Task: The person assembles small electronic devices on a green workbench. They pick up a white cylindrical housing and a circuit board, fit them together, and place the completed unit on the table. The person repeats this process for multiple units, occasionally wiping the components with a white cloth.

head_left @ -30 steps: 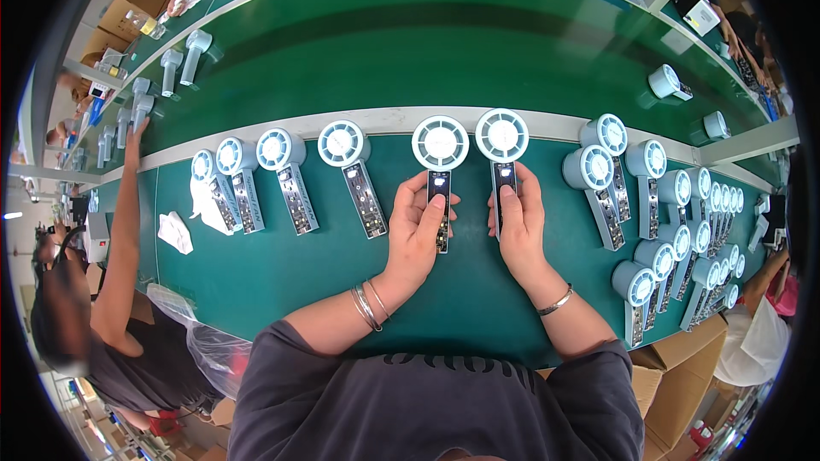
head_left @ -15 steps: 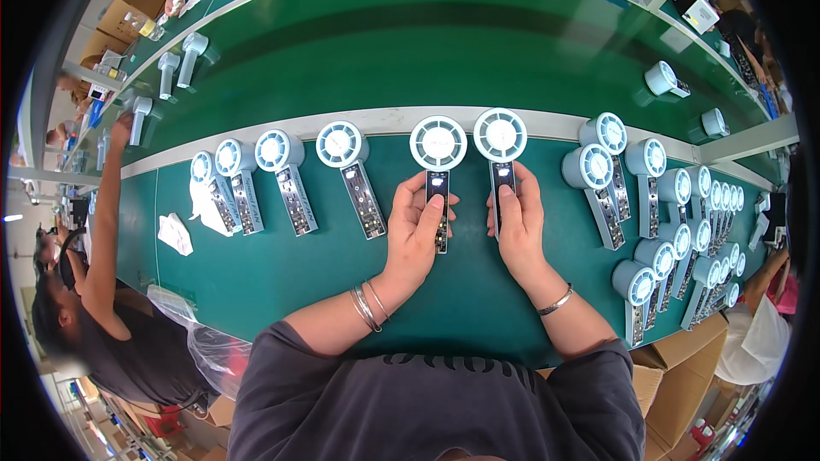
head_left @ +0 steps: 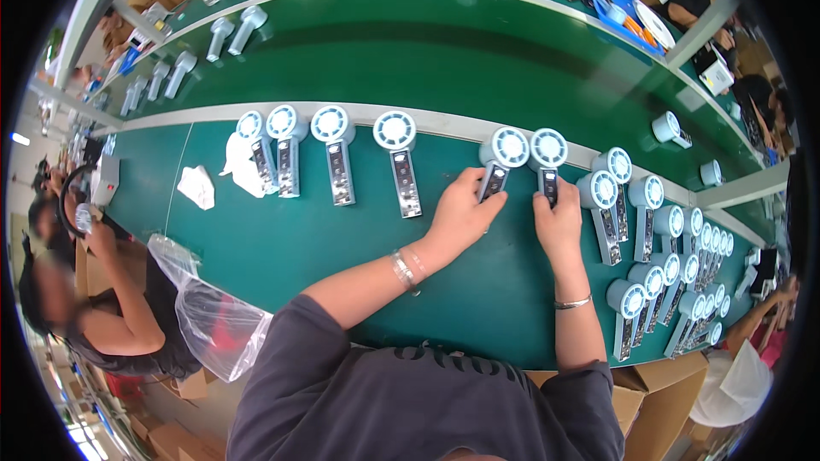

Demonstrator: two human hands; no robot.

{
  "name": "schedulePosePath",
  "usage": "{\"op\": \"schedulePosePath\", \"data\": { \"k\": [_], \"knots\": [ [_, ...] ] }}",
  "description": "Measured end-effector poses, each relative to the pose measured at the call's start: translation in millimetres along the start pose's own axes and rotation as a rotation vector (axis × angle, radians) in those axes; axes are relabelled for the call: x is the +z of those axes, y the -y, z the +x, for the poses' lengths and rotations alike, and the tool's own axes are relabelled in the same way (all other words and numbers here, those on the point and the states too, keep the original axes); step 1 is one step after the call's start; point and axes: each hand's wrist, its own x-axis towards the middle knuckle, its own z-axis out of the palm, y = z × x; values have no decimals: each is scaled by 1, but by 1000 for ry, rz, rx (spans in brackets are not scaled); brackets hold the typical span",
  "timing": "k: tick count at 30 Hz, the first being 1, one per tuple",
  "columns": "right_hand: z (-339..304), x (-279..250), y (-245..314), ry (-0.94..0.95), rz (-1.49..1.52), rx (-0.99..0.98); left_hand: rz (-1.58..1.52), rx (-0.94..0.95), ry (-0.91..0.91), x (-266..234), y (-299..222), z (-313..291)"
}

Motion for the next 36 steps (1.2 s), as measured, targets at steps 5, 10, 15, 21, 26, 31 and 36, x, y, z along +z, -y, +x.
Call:
{"op": "schedulePosePath", "data": {
  "k": [5, 10, 15, 21, 26, 31, 36],
  "knots": [
    [-7, -13, 34, -295, -221, -421, 645, 343, -151, -3, -13, 2],
    [-29, 6, 93, 62, 86, -407, 551, 532, -279, -49, -54, -31],
    [-21, 61, 122, 414, -190, -281, 1063, 246, -628, -141, -31, -29],
    [-33, 122, 122, 248, -110, -221, 968, 192, -735, -170, -11, -18],
    [-31, 108, 108, 278, -5, -89, 795, 177, -651, -170, 18, -15],
    [-61, 73, 114, 595, 304, 27, 718, 155, -532, -186, 19, -14],
    [-110, 16, 67, 612, 277, -20, 78, 3, -338, -175, 4, -45]
  ]
}}
